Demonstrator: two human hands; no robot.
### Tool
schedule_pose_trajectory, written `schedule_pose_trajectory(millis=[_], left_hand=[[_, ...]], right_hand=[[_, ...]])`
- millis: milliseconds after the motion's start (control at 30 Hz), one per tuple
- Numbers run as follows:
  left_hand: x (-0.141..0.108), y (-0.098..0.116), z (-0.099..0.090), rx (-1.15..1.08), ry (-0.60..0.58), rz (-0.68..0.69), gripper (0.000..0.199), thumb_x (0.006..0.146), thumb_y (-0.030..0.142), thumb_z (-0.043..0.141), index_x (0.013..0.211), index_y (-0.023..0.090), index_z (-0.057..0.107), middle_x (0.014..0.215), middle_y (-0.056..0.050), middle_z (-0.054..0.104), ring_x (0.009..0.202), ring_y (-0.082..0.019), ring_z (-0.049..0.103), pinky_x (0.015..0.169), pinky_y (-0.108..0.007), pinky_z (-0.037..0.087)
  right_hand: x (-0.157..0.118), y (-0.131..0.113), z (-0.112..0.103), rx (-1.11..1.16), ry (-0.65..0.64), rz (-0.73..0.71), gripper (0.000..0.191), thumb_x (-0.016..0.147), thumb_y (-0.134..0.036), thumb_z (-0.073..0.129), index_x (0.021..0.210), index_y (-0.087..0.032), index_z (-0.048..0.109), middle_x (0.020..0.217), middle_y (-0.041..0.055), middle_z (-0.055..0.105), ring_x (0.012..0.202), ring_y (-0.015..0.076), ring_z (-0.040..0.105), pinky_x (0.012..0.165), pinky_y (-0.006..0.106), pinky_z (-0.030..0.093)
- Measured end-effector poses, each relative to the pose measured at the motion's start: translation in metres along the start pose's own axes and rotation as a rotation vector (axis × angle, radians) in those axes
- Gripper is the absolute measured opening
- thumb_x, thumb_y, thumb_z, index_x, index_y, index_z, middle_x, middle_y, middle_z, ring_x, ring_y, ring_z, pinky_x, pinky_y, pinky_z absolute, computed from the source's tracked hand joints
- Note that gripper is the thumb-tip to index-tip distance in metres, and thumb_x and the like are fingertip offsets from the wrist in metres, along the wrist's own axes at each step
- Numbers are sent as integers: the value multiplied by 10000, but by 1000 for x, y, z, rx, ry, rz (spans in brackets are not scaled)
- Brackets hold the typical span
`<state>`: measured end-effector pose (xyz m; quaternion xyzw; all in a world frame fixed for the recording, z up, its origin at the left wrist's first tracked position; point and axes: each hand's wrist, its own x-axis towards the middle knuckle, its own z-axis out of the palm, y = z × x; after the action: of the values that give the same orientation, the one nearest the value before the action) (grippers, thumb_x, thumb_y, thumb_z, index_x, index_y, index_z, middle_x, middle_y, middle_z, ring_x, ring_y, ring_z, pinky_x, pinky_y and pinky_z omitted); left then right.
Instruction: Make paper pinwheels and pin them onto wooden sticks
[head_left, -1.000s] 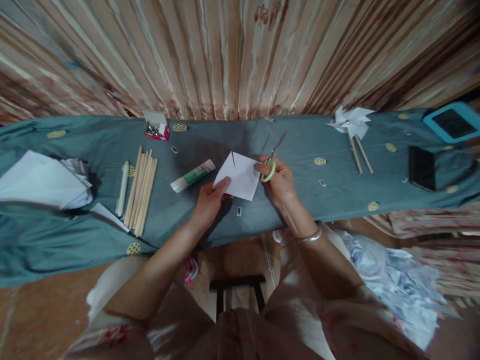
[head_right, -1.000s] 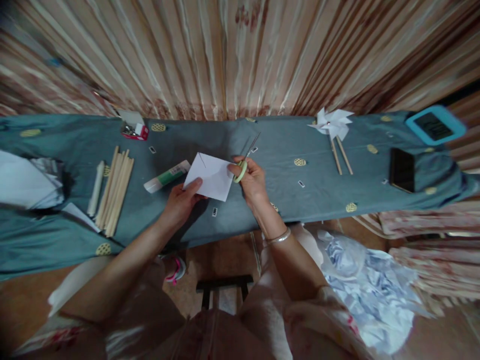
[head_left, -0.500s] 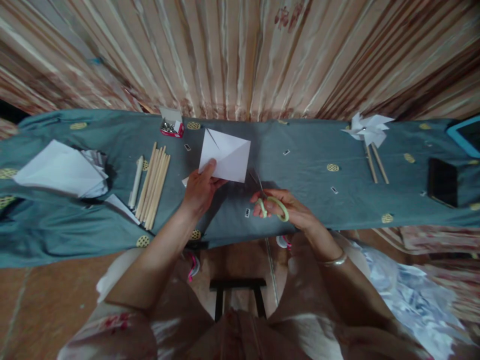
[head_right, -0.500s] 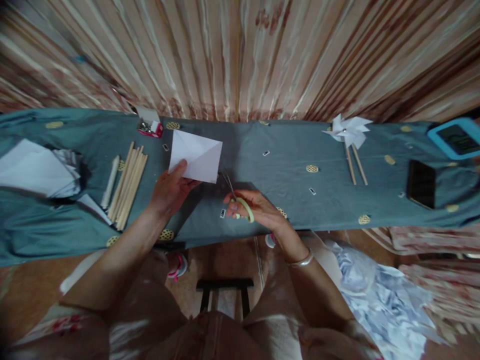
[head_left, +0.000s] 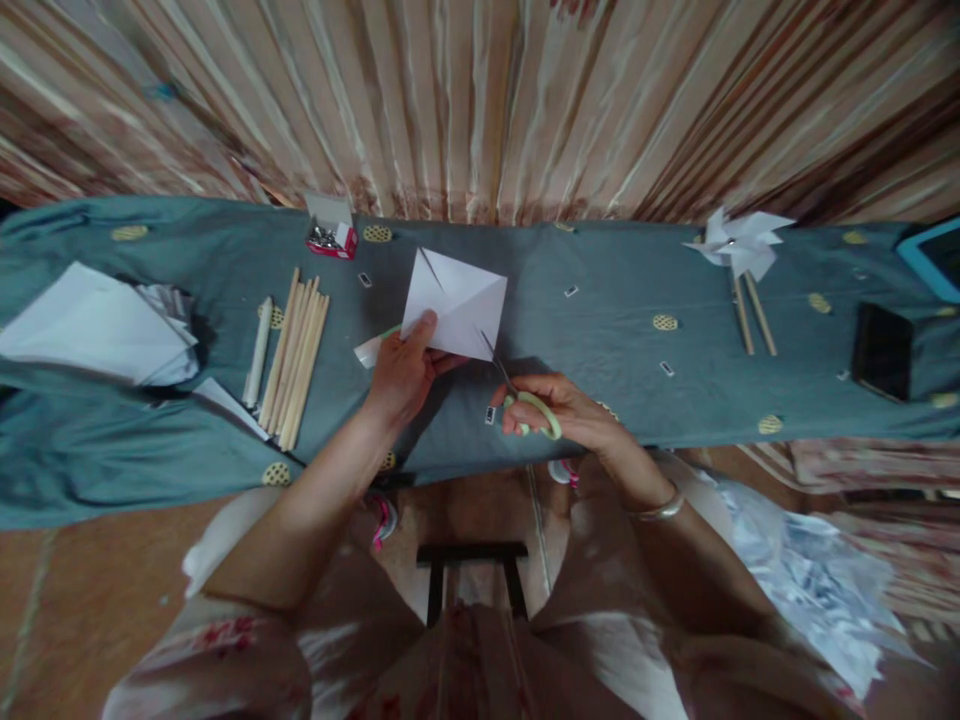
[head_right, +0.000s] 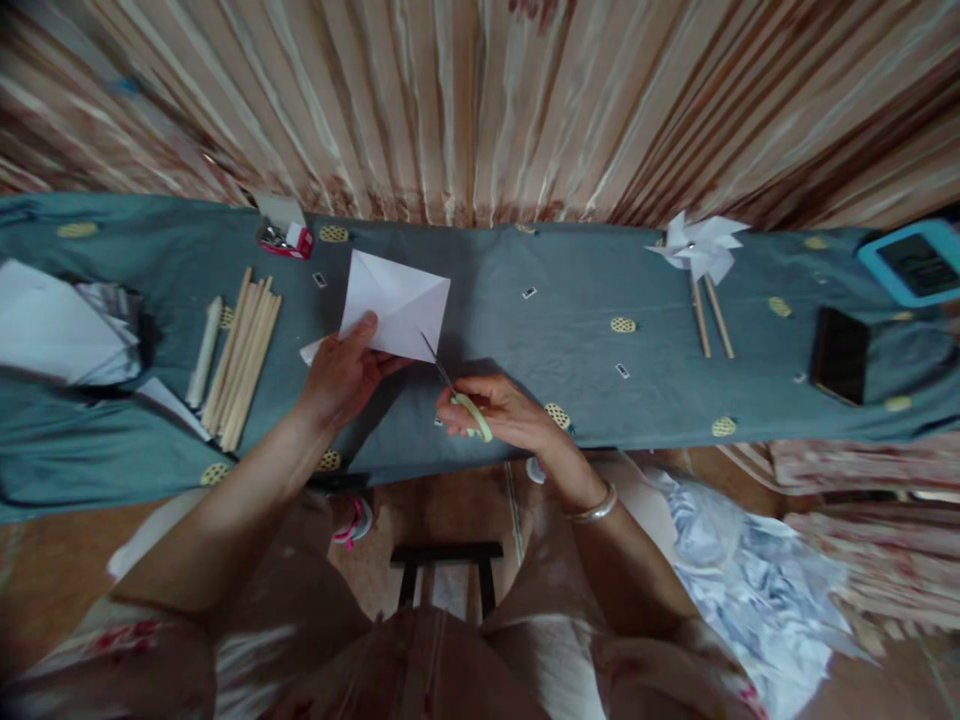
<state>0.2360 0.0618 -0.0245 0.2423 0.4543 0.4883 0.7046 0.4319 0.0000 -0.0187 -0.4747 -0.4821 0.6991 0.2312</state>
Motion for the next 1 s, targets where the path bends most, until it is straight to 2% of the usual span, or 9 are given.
schedule_pose_trajectory(millis=[200, 533, 900, 1000], left_hand=[[-2, 1, 2, 11, 29, 13, 107, 927, 251, 616, 853, 183, 653, 776, -14, 741, 713, -147, 721, 696, -280, 609], [-3, 0, 2, 28, 22, -5, 113, 928, 255, 613, 847, 189, 658, 803, -11, 743, 718, -144, 726, 691, -275, 613], [-4, 2, 3, 12, 26, -8, 141, 923, 243, 619, 802, 184, 659, 733, -1, 726, 668, -129, 704, 628, -253, 604], [-4, 3, 4, 17, 34, -14, 131, 898, 255, 670, 791, 180, 659, 724, -11, 726, 657, -141, 699, 619, -265, 602]], right_hand=[[1, 0, 1, -26, 3, -24, 430, 721, -569, 761, 812, -168, 637, 711, -16, 627, 636, 104, 599, 619, 230, 515], [1, -1, 1, -2, -10, -54, 469, 701, -598, 771, 787, -159, 630, 726, -15, 625, 613, 86, 581, 602, 215, 504], [2, -1, 4, 27, 7, 2, 498, 646, -606, 807, 791, -160, 639, 648, -39, 590, 582, 80, 558, 573, 209, 483], [3, 0, 4, 26, 9, 10, 489, 645, -592, 814, 798, -160, 644, 636, -41, 594, 583, 82, 567, 558, 202, 477]])
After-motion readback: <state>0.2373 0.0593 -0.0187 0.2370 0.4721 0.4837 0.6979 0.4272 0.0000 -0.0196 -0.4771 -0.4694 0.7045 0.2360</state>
